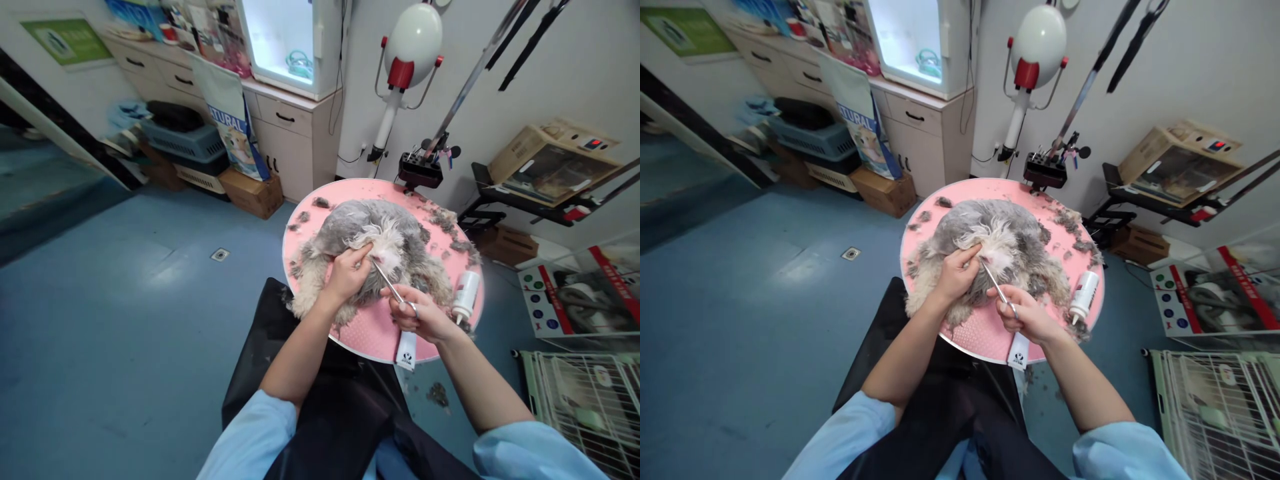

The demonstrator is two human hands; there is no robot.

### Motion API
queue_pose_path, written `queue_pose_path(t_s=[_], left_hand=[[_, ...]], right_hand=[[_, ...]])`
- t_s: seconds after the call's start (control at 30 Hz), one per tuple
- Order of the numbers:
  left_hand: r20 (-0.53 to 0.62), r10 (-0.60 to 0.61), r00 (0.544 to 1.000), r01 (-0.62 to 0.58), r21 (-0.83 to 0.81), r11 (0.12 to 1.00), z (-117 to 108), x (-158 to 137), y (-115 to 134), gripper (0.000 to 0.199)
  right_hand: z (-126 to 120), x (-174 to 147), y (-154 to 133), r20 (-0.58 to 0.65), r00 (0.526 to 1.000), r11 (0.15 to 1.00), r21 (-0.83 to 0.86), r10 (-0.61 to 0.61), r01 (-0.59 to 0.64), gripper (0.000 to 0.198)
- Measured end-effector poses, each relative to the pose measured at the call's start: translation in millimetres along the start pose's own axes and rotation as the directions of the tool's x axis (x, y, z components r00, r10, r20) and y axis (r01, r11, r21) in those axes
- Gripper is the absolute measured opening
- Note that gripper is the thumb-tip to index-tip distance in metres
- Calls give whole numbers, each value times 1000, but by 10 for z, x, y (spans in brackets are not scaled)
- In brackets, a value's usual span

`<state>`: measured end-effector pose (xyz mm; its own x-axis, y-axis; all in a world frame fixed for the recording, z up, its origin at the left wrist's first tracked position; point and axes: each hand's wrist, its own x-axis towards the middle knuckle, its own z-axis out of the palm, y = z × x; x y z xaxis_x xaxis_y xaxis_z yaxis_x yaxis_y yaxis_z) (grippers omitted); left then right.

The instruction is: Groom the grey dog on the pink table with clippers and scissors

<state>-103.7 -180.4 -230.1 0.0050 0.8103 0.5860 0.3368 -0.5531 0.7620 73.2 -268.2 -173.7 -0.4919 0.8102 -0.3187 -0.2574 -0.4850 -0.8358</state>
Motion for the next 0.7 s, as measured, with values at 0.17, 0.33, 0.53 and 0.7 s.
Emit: queue_pose_path(t_s=[0.17, 0.33, 0.53, 0.7], left_hand=[[-9, -6, 1000, 6, -2, 1000, 1, -3, -21, 32], [-8, -13, 1000, 13, -17, 1000, 10, 3, -24, 31], [-12, -5, 1000, 4, -36, 999, 1, 18, 12, 30], [1, -51, 999, 51, -60, 997, -5, 39, 30, 29]], right_hand=[[-16, -83, 12, -14, 1000, 1000, -18, -21, 21, 45], [-66, -86, -28, 17, 1000, 1000, 20, 20, -20, 47], [-47, -17, -49, 15, 1000, 1000, -2, 7, -7, 46], [-65, -103, -46, 2, 999, 999, -11, -38, 38, 44]])
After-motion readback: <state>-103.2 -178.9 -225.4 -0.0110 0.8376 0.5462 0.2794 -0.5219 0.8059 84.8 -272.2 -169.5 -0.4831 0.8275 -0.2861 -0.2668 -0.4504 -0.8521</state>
